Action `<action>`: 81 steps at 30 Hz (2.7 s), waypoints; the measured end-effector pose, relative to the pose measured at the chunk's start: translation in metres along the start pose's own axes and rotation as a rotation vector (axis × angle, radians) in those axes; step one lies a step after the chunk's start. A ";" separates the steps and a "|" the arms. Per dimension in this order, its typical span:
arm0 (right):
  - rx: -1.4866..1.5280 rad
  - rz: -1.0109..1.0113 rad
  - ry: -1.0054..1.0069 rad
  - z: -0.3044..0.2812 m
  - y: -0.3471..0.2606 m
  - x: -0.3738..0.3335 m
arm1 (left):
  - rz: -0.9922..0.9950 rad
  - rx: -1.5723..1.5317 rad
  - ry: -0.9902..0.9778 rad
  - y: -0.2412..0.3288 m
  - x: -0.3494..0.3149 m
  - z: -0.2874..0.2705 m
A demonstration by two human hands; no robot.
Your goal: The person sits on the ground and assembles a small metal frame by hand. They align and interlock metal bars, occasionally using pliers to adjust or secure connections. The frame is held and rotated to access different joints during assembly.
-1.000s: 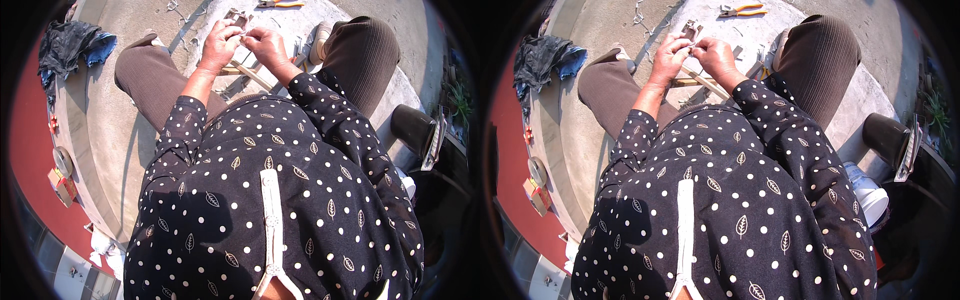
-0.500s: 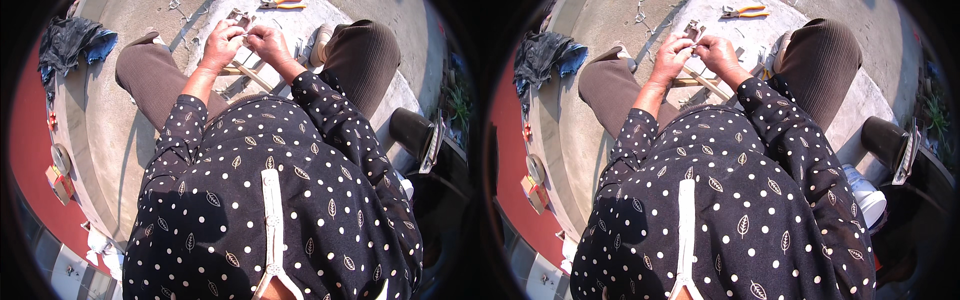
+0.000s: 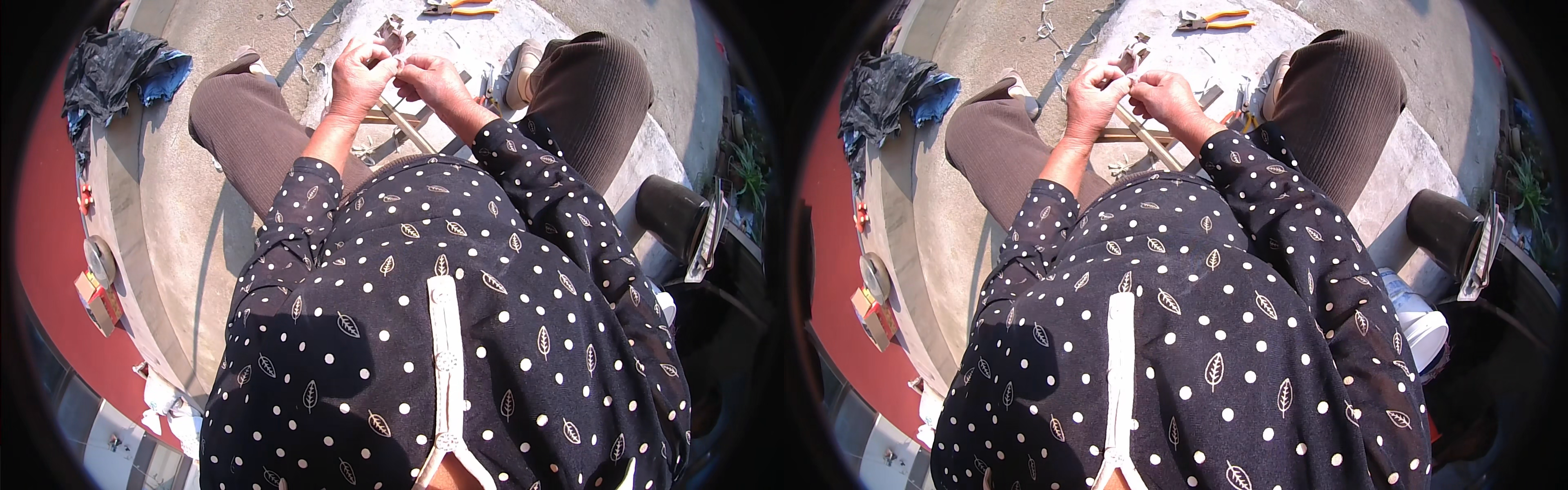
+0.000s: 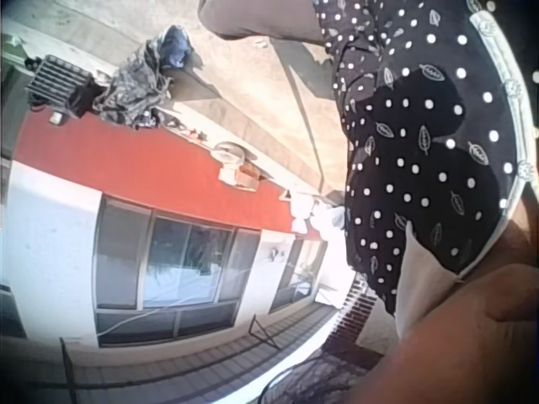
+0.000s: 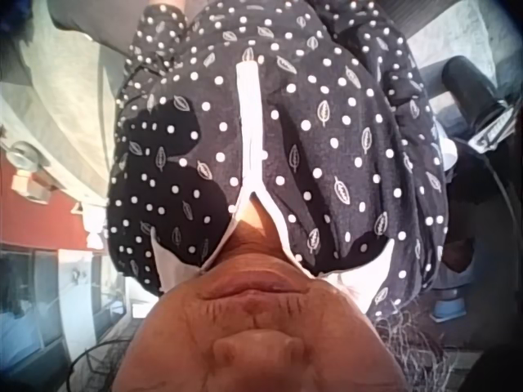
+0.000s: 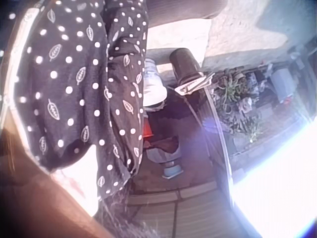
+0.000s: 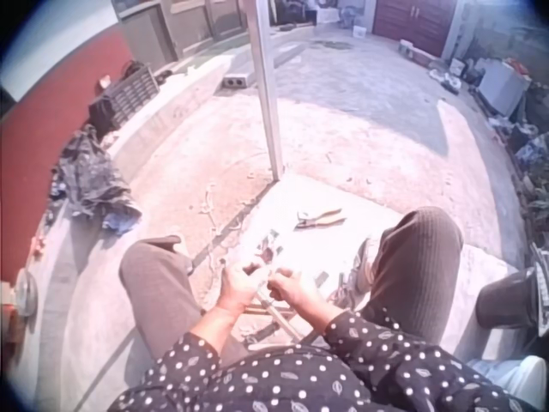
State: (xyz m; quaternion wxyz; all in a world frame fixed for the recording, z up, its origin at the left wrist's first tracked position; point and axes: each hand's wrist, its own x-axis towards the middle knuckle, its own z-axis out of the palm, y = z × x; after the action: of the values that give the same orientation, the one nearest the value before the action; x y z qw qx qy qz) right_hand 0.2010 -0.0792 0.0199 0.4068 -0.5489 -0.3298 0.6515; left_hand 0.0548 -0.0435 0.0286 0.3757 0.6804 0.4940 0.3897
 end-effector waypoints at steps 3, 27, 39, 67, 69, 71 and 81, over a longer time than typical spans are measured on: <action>0.041 0.030 -0.024 0.002 0.001 -0.002 | 0.012 0.006 0.034 -0.005 -0.001 0.000; -0.058 0.119 -0.117 0.003 -0.003 -0.006 | -0.240 0.094 -0.269 -0.006 0.015 -0.014; -0.139 0.093 -0.155 0.004 -0.005 0.000 | -0.434 -0.162 -0.269 -0.028 0.020 -0.013; -0.356 -0.064 -0.111 0.014 -0.005 0.005 | -0.481 -0.328 -0.141 -0.032 0.014 -0.012; -0.402 -0.138 -0.084 0.012 0.002 0.006 | -0.479 -0.246 -0.130 -0.029 0.016 -0.010; -0.409 -0.152 -0.083 0.013 0.002 0.006 | -0.493 -0.234 -0.120 -0.028 0.017 -0.010; -0.052 0.126 -0.272 0.001 -0.010 0.001 | -0.585 -0.390 -0.237 -0.010 0.017 -0.017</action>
State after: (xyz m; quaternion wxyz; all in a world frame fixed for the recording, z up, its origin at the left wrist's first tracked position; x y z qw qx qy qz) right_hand 0.2016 -0.0739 0.0285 0.3024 -0.4856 -0.3635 0.7352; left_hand 0.0396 -0.0223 0.0298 0.6483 0.4666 0.5371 0.2712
